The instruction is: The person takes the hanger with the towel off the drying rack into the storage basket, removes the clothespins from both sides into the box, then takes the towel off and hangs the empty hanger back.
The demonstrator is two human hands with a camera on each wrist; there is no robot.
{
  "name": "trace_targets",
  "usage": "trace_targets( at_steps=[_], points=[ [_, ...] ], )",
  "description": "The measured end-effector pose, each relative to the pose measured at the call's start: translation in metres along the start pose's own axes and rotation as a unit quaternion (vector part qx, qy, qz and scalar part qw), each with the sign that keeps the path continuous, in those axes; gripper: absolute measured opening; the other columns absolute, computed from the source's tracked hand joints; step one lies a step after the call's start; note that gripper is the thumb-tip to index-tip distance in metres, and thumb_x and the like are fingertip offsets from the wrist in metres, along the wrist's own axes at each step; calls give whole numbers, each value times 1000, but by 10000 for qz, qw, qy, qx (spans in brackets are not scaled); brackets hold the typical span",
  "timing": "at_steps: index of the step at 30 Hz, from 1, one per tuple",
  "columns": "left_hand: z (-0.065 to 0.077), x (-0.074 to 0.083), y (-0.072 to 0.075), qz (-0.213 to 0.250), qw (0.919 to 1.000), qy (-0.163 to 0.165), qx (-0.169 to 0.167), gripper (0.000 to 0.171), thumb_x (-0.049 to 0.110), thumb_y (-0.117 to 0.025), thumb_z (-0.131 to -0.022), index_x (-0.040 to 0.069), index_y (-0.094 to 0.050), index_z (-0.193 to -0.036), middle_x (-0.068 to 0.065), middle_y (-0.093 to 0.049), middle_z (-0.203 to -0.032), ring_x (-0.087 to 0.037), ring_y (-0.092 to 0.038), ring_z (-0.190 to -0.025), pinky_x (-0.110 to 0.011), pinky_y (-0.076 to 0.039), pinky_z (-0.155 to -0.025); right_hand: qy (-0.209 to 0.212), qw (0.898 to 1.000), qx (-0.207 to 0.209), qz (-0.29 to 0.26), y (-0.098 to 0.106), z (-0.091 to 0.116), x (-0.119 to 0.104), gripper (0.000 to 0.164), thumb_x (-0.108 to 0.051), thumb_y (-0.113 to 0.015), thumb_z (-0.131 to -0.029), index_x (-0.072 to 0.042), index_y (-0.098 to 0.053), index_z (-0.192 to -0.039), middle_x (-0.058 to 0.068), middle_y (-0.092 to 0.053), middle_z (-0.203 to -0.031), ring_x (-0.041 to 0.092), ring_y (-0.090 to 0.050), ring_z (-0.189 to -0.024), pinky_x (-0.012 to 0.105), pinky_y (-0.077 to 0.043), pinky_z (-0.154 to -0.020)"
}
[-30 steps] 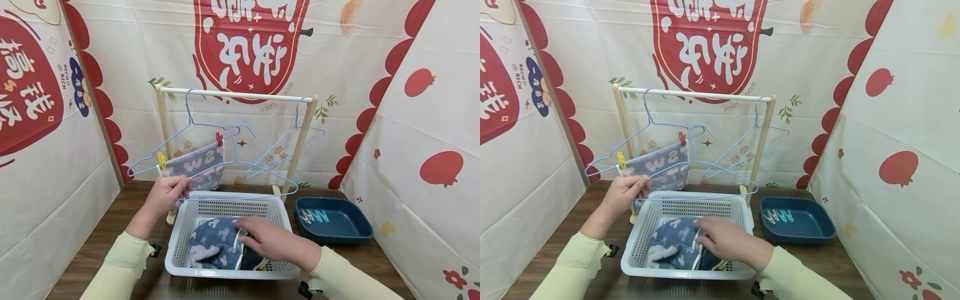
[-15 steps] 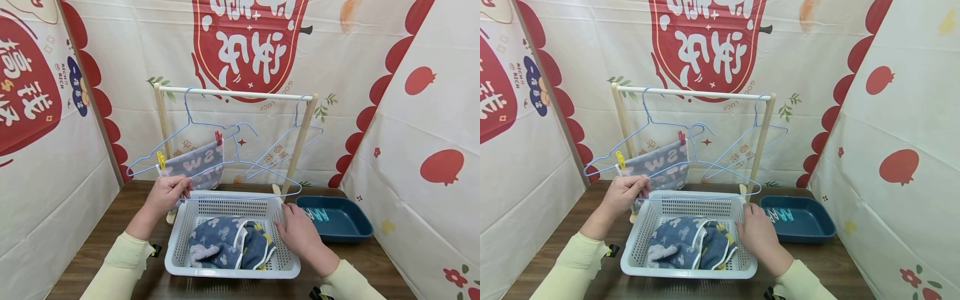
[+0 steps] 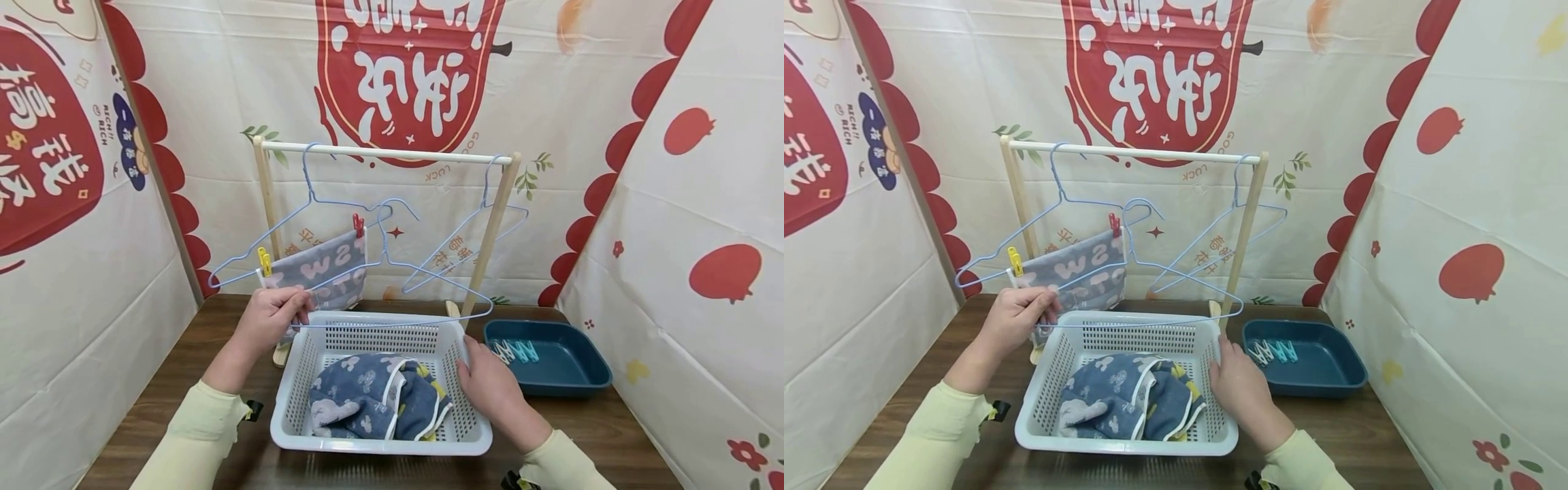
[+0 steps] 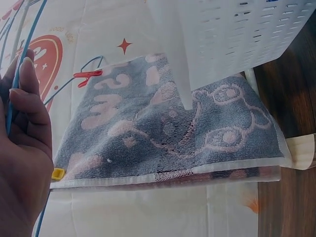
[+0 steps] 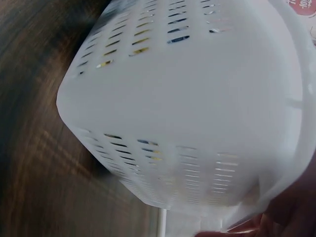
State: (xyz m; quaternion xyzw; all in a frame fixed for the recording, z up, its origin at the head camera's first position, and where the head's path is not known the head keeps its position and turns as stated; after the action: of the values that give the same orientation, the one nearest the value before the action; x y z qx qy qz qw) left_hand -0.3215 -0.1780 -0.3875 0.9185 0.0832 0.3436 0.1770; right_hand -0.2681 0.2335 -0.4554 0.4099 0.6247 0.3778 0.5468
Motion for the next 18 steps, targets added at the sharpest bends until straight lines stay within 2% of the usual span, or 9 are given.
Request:
trace_targets(
  at_steps=[5,7,11,18],
  points=[
    [3,5,4,-102,9999,48,55,26,-2,-68,-107,9,-78,-87,4,-72,-73,-19,-65,-63,-24,-57,-60,-289,9982,-211,-482,-5,0,2,67,-18,-65,-109,1,-38,-167,23,-76,-116,19,-68,-69,40,-64,-62],
    [4,6,7,-136,9998,67,102,25,-3,-68,-107,7,-78,-86,4,-72,-72,-18,-65,-63,-23,-57,-61,-300,9980,-194,-519,-6,0,2,67,-18,-64,-108,1,-38,-167,22,-76,-114,18,-68,-68,40,-64,-61],
    [6,8,13,-172,9996,110,207,24,-4,-68,-106,4,-79,-87,2,-72,-74,-18,-66,-63,-21,-58,-62,-284,9982,-130,-516,-7,0,2,67,-17,-64,-108,1,-38,-167,25,-76,-120,20,-70,-70,42,-65,-62],
    [6,12,24,-152,9990,147,386,25,-5,-66,-108,5,-79,-89,-2,-73,-78,-15,-68,-66,-20,-58,-64,-303,9969,-106,-714,-8,2,3,67,-16,-63,-109,0,-37,-168,26,-75,-121,19,-72,-68,41,-65,-59]
  ],
)
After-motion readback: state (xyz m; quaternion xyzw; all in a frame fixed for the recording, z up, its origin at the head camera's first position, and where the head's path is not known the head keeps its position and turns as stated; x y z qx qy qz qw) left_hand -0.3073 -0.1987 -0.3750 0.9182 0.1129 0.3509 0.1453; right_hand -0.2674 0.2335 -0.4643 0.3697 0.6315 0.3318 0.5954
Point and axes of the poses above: each hand's wrist, its own z-axis away from the middle knuckle, its own y-axis out of the back of the hand, x = y × z, the point moved 3 cm from there along -z, towards the middle knuckle
